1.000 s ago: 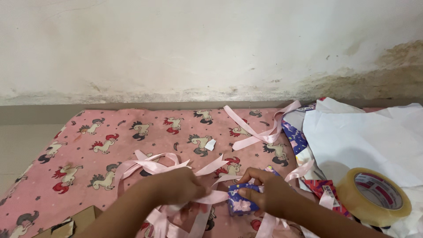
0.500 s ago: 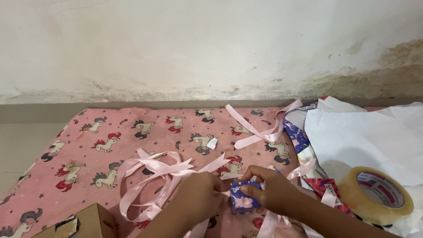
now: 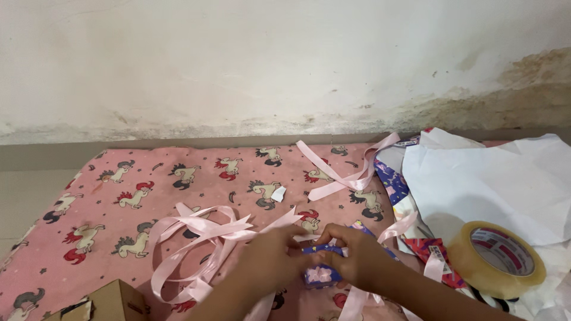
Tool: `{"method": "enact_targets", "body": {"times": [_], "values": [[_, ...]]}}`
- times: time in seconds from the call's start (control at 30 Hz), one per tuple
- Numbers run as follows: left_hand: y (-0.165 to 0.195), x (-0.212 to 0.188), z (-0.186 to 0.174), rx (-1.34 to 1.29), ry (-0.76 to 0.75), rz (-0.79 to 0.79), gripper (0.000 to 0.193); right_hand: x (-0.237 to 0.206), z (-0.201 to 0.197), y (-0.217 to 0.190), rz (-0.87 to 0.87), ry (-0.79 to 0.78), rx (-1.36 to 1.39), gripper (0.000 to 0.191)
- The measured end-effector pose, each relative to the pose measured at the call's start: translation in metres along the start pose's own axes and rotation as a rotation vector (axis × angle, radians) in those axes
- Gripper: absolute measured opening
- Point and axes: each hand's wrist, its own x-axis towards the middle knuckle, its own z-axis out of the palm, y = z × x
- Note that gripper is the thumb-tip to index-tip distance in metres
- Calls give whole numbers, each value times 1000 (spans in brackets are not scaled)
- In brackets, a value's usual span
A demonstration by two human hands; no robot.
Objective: The person ties a pink satin ribbon around a small gift box already covered in decorative paper, pulling the ribbon ends tight and working the knot at the top of the box. They handle a tape roll, press tape onto the box and ribbon, and arrange loose ribbon lengths on the bed while scissors and wrapping paper lie nearby.
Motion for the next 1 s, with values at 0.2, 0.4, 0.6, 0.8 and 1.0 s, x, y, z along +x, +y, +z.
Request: {"method": "enact_targets", "body": {"times": [0.2,0.4,0.6,0.8,1.0], "values": [[9,-7,17,183,58,-137,45,7,-6,17,12,-57,118,22],[12,-6,33,2,122,-206,47,22,-29,50,67,-214,300,30],[7,-5,40,51,170,-167,45,35,-34,58,-189,-240,131,27],[-9,-5,35,-34,160,-171,45,17,-45,34,280,-259,231,44],[-14,-4,32,-134,143,-126,43,28,-32,39,-70,-320,95,36]]}}
